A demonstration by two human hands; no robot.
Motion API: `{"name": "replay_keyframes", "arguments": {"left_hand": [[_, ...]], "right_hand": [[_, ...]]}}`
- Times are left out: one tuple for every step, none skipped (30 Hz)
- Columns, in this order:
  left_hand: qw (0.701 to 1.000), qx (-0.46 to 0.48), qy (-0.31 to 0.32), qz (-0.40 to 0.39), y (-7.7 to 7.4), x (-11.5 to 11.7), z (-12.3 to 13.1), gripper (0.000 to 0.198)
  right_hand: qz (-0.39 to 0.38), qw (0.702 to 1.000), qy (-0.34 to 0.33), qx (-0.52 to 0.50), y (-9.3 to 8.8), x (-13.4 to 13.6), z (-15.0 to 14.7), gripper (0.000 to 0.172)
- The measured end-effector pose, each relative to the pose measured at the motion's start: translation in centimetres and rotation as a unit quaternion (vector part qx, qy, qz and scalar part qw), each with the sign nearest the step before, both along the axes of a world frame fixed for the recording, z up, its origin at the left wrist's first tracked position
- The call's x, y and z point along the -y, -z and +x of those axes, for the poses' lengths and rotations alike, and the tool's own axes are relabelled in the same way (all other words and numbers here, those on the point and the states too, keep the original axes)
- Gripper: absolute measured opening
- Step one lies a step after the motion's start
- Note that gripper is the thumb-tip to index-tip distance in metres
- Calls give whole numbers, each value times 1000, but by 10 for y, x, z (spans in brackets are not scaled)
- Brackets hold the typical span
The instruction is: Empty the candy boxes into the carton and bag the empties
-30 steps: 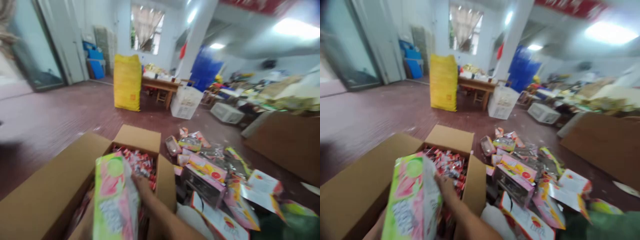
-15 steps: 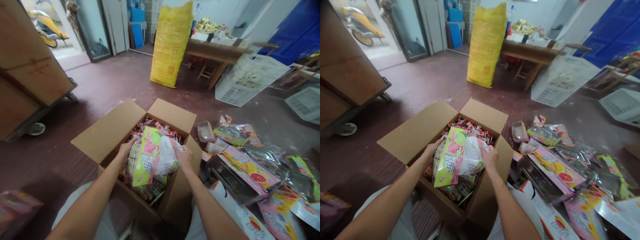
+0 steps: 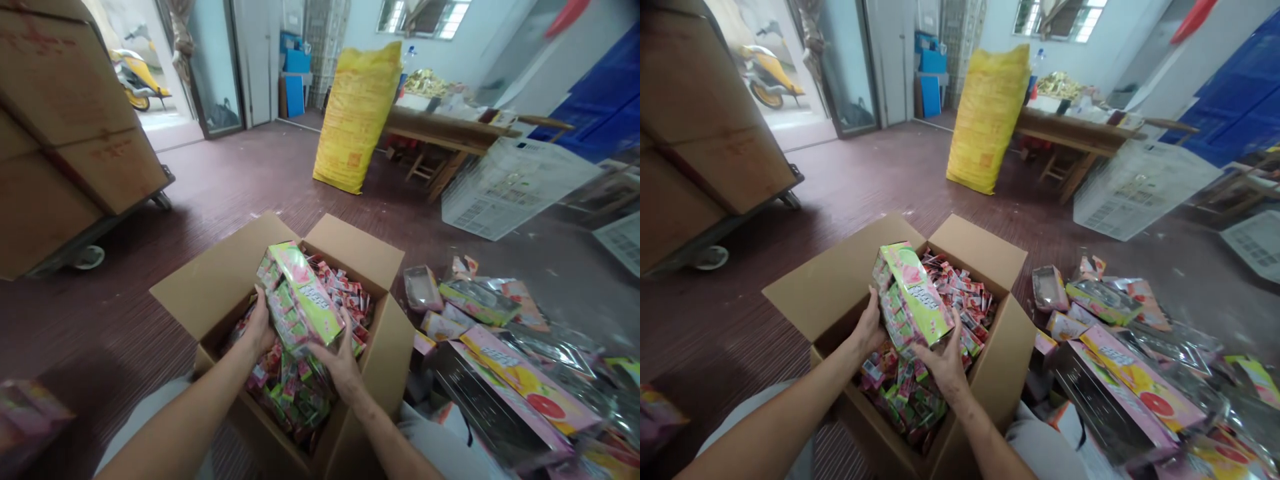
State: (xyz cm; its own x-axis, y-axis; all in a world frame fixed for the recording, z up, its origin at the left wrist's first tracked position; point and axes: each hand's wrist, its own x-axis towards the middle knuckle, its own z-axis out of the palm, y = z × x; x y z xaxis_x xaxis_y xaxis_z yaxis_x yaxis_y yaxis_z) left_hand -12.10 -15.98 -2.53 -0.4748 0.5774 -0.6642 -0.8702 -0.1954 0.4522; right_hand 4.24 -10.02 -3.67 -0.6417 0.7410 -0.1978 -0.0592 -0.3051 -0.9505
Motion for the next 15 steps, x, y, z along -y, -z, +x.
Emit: {"name": "replay_keyframes", "arguments": {"left_hand": [[1000, -13, 5, -3, -1, 1, 1, 66], [1000, -24, 15, -6, -4, 2, -1, 63], [999, -30, 29, -7, -7, 4, -4, 63], [998, -33, 41, -17, -11, 7, -10, 65], [998, -38, 43, -38, -15, 11, -17, 68], [996, -47, 33, -66, -19, 14, -24, 72], [994, -65, 14, -91, -23, 18, -30, 74], [991, -90, -4, -101, -26, 21, -34, 74], [988, -120, -11, -92, -29, 23, -36, 70], [987, -146, 0, -68, -31, 24, -36, 65], [986, -161, 27, -38, -32, 25, -33, 60], [984, -166, 63, -11, -33, 25, -29, 56], [982, -165, 96, 7, -34, 25, -25, 55], [980, -159, 120, 14, -35, 24, -21, 56], [979, -153, 133, 15, -36, 24, -18, 58]], "right_hand": [[0, 999, 38, 8, -4, -3, -1, 115], [-6, 998, 68, 11, -8, -9, 0, 112], [-17, 996, 83, 7, -12, -17, 1, 109], [-30, 996, 84, -3, -16, -26, 4, 106], [-40, 996, 77, -16, -21, -36, 8, 104], [-43, 996, 68, -25, -25, -44, 13, 103], [-39, 997, 58, -30, -28, -52, 18, 102], [-32, 998, 45, -30, -31, -58, 24, 103], [-28, 999, 30, -28, -33, -63, 28, 106], [-29, 999, 19, -24, -34, -66, 32, 109], [-34, 999, 14, -21, -33, -68, 34, 115], [-40, 999, 17, -21, -33, -68, 36, 120], [-42, 998, 28, -24, -32, -68, 36, 125], [-37, 998, 44, -30, -30, -67, 35, 128], [-23, 998, 55, -34, -28, -65, 34, 129]]}}
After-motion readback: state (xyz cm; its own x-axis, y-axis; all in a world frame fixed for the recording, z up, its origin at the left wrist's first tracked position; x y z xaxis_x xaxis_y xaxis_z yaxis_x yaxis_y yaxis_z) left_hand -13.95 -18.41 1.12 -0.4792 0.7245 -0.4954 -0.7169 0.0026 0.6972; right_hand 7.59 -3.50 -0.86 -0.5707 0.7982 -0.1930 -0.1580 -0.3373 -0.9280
